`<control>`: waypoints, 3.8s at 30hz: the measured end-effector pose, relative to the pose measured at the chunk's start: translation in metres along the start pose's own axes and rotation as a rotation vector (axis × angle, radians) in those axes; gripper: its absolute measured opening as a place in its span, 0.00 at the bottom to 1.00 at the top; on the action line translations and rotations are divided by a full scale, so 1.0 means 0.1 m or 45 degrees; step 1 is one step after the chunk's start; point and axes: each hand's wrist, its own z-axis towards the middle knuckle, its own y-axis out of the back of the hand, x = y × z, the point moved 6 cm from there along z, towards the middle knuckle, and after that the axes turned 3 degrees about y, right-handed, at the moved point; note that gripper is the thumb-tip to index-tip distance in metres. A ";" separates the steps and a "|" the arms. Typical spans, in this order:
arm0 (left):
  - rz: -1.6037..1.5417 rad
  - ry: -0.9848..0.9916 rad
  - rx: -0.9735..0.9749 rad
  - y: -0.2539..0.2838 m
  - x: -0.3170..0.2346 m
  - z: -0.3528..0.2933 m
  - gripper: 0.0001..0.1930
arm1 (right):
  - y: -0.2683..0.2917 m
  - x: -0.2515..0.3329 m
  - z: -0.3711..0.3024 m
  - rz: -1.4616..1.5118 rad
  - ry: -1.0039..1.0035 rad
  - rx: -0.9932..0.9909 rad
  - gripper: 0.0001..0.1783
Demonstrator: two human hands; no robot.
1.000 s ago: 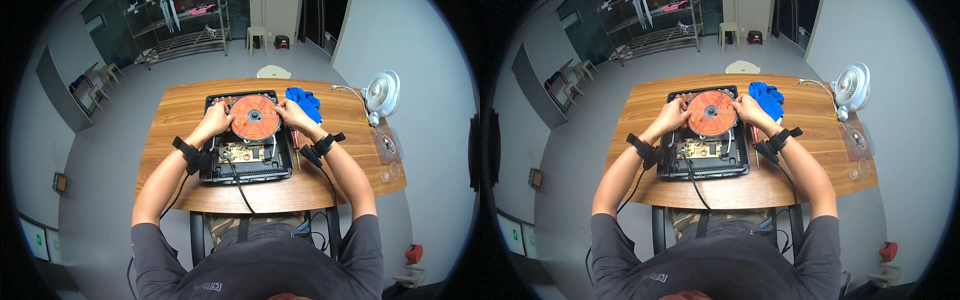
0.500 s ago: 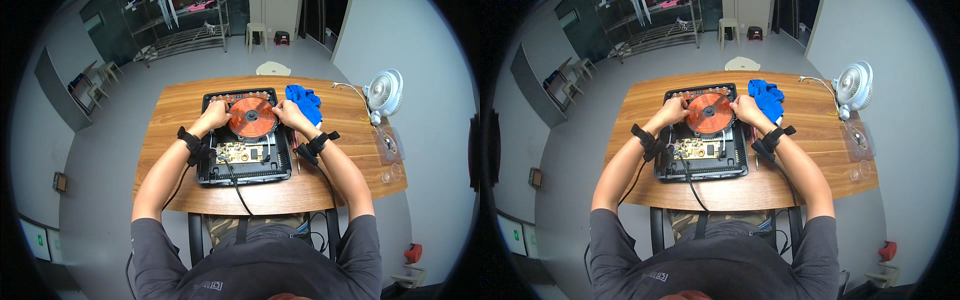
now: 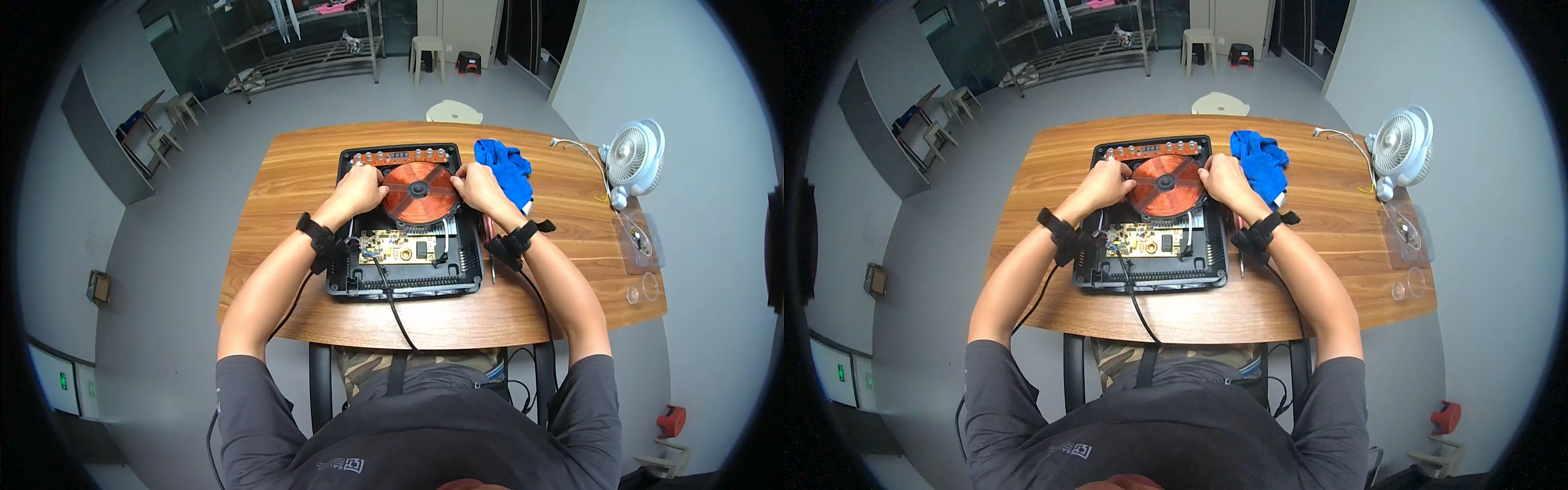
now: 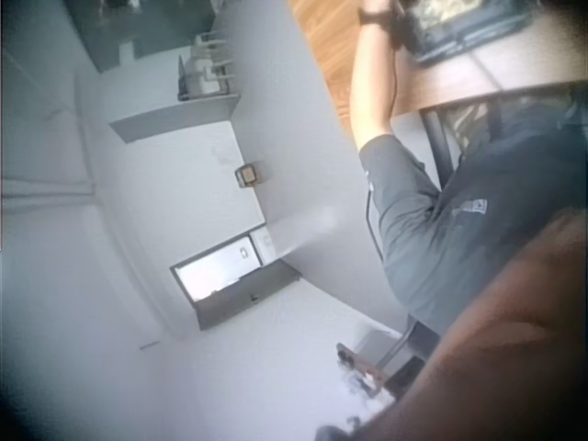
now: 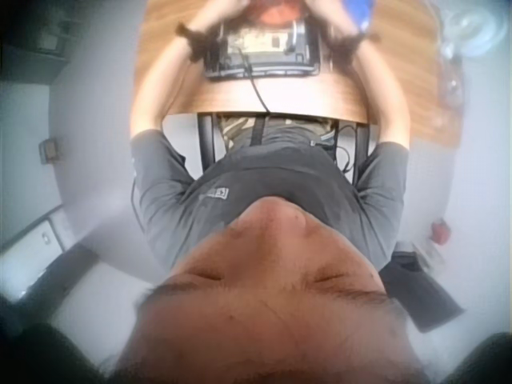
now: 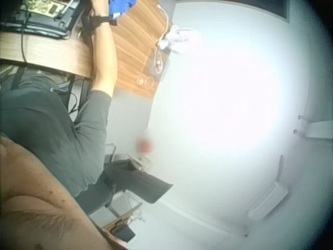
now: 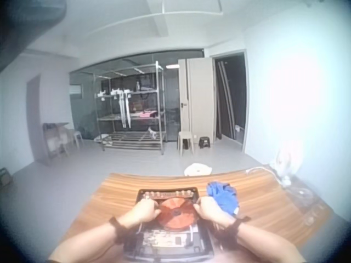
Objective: The person uses a screwdriver to remove screws from the back and internal components of a black electronic device. They remove the back cover, then unscrew and lift out the copper heat sink and circuit board assembly, placing them on the table.
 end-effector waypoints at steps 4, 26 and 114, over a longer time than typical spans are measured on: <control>0.050 -0.042 -0.101 0.02 -0.01 -0.07 0.13 | 0.08 0.07 -0.06 0.054 0.035 -0.003 0.13; -0.166 -0.039 0.109 0.28 0.34 -0.73 0.08 | 0.11 -0.54 -0.41 -0.462 -0.093 0.340 0.28; -0.470 -0.098 0.173 0.53 0.04 -0.68 0.15 | -0.05 2.18 0.08 -0.146 0.818 0.381 0.18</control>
